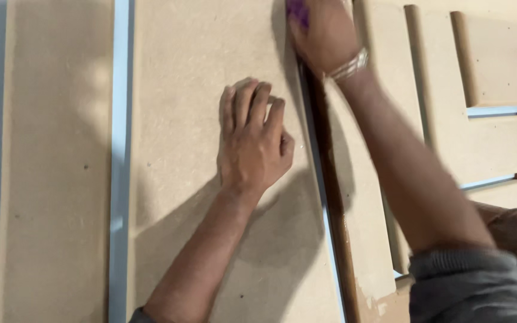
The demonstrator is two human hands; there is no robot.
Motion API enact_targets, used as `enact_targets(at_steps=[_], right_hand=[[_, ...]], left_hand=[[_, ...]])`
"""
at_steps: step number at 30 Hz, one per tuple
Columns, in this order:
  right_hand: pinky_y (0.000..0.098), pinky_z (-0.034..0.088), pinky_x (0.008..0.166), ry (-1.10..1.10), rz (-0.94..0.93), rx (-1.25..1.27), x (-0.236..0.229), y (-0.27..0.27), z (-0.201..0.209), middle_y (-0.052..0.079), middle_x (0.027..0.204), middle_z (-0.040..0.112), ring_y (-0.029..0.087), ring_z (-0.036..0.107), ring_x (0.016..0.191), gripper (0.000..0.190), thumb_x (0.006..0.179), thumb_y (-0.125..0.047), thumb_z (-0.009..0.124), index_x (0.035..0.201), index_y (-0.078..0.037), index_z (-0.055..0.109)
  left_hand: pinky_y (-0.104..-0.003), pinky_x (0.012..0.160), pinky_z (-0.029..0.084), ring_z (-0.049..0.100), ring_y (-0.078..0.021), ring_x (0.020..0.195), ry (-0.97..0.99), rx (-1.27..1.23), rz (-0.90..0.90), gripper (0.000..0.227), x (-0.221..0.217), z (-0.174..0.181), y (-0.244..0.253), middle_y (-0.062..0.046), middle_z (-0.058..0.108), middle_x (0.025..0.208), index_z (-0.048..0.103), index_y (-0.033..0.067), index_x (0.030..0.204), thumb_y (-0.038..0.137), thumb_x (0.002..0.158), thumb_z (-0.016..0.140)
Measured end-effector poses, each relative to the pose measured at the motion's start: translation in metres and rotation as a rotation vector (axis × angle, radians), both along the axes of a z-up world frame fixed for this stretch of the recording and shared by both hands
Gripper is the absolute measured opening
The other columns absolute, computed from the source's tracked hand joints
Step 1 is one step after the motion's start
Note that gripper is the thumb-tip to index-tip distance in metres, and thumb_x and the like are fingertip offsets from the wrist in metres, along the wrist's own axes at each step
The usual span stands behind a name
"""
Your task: The person applies a dark liquid finish to a light-colored wooden structure using a purple cloth. They repeatedly dip the cloth into a container and wipe the surface, covering various sections of the wood.
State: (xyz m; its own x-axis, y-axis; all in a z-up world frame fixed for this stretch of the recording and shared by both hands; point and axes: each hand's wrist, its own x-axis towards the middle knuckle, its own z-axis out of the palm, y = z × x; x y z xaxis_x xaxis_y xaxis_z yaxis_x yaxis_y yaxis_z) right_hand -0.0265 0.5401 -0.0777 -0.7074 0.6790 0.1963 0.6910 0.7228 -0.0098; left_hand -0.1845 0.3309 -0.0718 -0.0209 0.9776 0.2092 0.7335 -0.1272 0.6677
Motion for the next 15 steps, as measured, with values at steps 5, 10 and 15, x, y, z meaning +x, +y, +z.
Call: enact_targets(at_steps=[5,10,15], right_hand=[[0.0491,0.054,0.082,0.010,-0.277,-0.282,0.007,-0.132,0.055,0.023,0.108,0.064,0.040,0.062,0.098,0.050,0.084,-0.007,0.071,0.133,0.000,0.060],[0.0504,0.053,0.082,0.189,-0.347,-0.199,-0.007,-0.081,0.025,0.020,0.098,0.067,0.038,0.063,0.093,0.026,0.090,-0.006,0.069,0.115,-0.002,0.068],[0.0503,0.055,0.071,0.277,-0.288,-0.180,-0.040,0.014,-0.008,0.024,0.092,0.071,0.040,0.067,0.082,0.014,0.092,-0.010,0.066,0.102,-0.001,0.069]], left_hand=[[-0.059,0.126,0.020,0.039,-0.0345,0.143,0.011,0.006,0.013,0.044,0.003,0.011,-0.003,-0.020,0.054,0.139,0.064,0.0027,0.123,0.016,0.081,0.066],[-0.060,0.126,0.020,0.041,-0.0364,0.143,0.085,0.057,0.007,0.046,0.008,0.011,-0.001,-0.021,0.054,0.141,0.063,0.0012,0.126,0.013,0.082,0.064],[-0.060,0.127,0.021,0.042,-0.0379,0.143,0.081,0.050,0.004,0.043,0.015,0.011,-0.003,-0.021,0.055,0.142,0.061,0.0007,0.127,0.011,0.084,0.062]])
